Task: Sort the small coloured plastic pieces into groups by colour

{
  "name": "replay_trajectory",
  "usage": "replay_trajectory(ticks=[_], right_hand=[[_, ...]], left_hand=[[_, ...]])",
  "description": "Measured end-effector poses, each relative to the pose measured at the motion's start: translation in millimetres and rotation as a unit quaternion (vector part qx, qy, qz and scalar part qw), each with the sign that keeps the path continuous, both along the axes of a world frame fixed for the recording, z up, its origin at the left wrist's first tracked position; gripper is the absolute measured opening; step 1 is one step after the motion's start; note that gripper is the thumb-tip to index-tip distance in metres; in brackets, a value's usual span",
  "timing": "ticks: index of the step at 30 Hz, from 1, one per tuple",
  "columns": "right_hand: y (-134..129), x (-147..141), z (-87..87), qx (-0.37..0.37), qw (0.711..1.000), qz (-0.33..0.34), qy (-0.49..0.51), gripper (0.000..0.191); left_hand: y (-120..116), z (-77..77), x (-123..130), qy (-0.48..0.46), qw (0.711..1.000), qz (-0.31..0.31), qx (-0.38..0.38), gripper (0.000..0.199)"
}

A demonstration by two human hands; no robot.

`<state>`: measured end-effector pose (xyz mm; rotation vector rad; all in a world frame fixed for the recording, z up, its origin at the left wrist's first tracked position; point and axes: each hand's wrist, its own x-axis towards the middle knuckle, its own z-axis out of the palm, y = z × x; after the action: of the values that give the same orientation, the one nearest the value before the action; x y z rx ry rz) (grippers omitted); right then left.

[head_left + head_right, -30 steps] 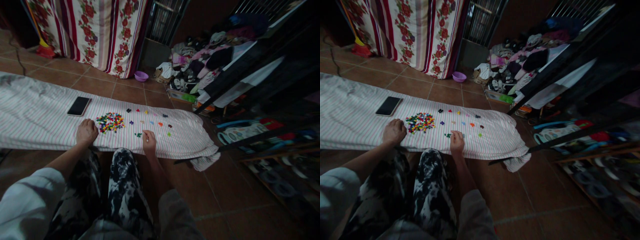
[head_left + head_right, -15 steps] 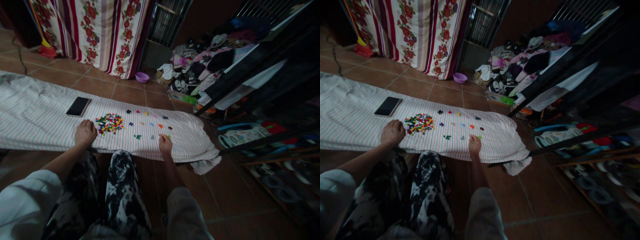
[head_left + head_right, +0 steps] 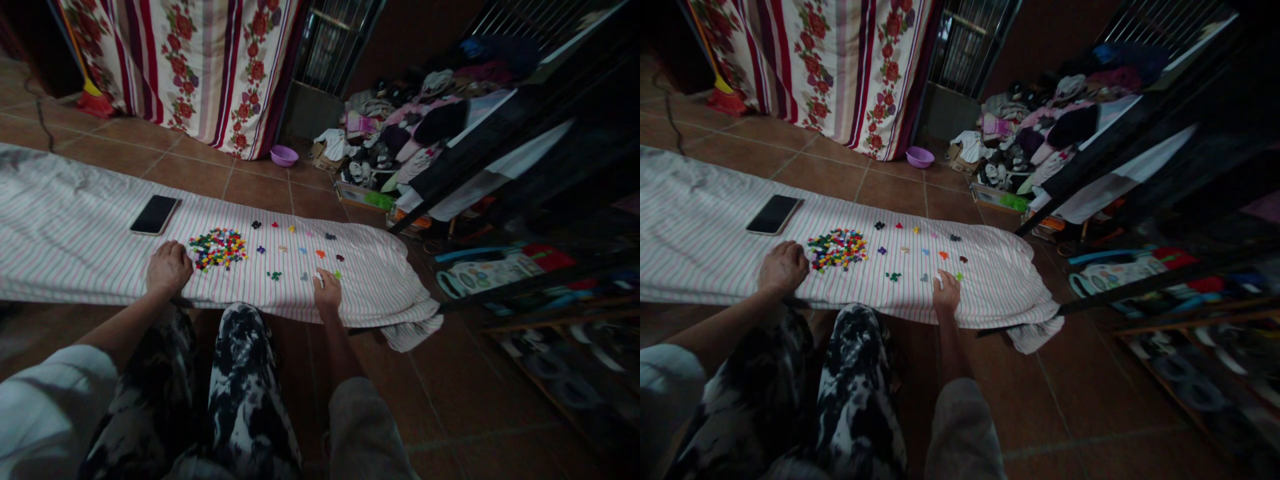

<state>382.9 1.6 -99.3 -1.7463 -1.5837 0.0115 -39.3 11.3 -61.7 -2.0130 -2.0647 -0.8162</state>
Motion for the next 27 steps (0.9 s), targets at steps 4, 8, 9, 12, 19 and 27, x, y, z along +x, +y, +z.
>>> replay_trajectory(ticks=[4, 8, 9, 12, 19, 27], right_hand=[[3.0, 1.7, -4.0, 0.008, 1.0, -0.006, -0.026, 0.033], [2.9, 0.6, -3.9, 0.008, 0.999, -0.026, -0.029, 0.033], [2.7, 0.2, -3.6, 0.008, 0.999, -0.031, -0.029, 0.034], [2.3, -0.1, -3.0, 0.012, 0.999, -0.029, -0.031, 0.032], [0.3, 2.0, -1.1, 0.021, 1.0, 0.001, -0.017, 0.032], [-1.8, 0.0, 5.7, 0.027, 0.999, 0.017, 0.005, 0.033]], left_hand=[[1.1, -0.9, -0.7, 0.007, 1.0, -0.001, 0.007, 0.021], [1.8, -2.2, -1.3, 0.025, 1.0, 0.003, 0.007, 0.022], [1.9, -2.3, -1.3, 0.027, 1.0, 0.003, 0.006, 0.021], [2.0, -2.5, -1.3, 0.023, 1.0, 0.005, 0.0, 0.022], [2.8, -4.1, -1.5, 0.017, 1.0, 0.004, -0.011, 0.025], [1.7, -3.9, 1.4, 0.004, 1.0, 0.02, -0.011, 0.026]])
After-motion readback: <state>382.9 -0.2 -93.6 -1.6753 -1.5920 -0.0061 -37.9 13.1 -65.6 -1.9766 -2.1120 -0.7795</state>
